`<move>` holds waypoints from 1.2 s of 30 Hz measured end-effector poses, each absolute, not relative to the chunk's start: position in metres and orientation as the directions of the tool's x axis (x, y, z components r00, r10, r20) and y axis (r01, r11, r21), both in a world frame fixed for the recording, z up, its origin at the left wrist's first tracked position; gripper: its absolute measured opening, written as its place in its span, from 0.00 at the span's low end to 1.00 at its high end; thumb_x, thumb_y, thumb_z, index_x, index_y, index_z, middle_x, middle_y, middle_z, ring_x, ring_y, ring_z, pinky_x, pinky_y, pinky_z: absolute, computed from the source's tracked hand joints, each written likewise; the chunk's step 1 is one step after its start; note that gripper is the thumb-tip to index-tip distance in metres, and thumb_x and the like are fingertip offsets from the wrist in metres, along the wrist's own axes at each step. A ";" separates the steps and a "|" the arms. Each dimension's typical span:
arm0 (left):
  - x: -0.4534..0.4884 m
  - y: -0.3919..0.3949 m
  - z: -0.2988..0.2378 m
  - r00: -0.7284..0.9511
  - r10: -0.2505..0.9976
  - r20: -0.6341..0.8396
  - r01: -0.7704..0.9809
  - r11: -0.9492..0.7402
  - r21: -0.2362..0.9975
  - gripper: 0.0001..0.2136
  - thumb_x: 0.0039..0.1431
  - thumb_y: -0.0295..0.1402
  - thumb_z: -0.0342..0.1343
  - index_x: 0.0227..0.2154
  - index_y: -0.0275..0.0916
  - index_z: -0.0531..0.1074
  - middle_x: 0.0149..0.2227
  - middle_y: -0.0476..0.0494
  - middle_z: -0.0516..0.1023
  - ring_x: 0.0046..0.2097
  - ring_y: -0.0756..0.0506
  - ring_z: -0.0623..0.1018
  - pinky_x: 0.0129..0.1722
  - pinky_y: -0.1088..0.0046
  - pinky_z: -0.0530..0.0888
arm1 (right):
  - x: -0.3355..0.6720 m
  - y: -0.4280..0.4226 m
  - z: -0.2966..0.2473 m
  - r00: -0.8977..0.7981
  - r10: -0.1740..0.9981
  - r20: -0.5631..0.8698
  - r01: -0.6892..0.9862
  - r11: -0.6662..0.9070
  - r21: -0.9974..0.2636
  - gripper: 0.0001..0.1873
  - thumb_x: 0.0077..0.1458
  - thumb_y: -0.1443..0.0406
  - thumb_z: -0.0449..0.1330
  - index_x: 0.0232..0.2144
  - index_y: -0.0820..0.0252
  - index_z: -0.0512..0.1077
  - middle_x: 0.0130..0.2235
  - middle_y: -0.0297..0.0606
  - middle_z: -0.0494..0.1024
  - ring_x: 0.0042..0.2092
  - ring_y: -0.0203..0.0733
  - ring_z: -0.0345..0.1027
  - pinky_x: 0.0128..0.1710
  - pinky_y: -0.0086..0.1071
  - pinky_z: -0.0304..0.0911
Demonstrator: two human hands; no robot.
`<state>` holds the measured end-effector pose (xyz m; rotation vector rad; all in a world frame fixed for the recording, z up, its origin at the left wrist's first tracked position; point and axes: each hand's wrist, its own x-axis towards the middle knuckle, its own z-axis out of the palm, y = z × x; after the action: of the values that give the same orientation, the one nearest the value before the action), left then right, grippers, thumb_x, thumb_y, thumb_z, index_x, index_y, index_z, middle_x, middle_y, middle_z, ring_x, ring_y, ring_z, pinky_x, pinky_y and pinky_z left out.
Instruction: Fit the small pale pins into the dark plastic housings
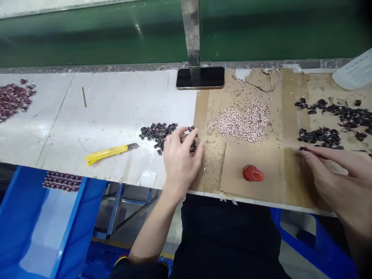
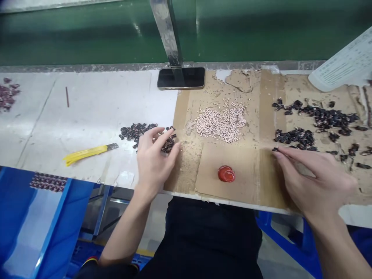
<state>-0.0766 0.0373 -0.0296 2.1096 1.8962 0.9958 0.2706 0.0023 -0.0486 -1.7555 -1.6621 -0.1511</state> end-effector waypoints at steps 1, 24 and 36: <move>-0.085 0.041 -0.034 0.052 0.928 0.369 0.874 -0.221 0.433 0.13 0.67 0.32 0.61 0.52 0.38 0.80 0.54 0.31 0.80 0.52 0.35 0.79 0.53 0.49 0.77 | 0.285 0.007 -0.054 0.099 0.806 0.584 0.955 0.088 -0.284 0.08 0.55 0.58 0.71 0.36 0.51 0.86 0.35 0.41 0.88 0.36 0.52 0.84 0.38 0.43 0.75; -0.109 0.069 -0.033 0.320 0.920 0.227 0.791 -0.392 0.470 0.08 0.71 0.29 0.55 0.38 0.38 0.79 0.41 0.38 0.81 0.44 0.39 0.77 0.47 0.61 0.74 | 0.182 0.073 -0.027 -0.412 0.831 0.373 0.847 0.501 -0.181 0.10 0.66 0.71 0.61 0.40 0.62 0.83 0.43 0.43 0.86 0.42 0.48 0.81 0.39 0.39 0.74; -0.091 0.054 -0.001 0.060 0.984 -0.169 -0.026 0.170 0.985 0.09 0.69 0.38 0.60 0.38 0.38 0.81 0.26 0.51 0.72 0.23 0.55 0.68 0.20 0.80 0.66 | 0.186 0.069 -0.020 -0.135 0.883 0.449 0.752 0.386 -0.534 0.06 0.62 0.67 0.67 0.39 0.51 0.84 0.40 0.36 0.88 0.42 0.46 0.83 0.44 0.40 0.77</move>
<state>-0.0911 0.0537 -0.0013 1.0880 1.2204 1.0564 0.1865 0.0689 -0.0195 -1.4060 -1.9230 0.2305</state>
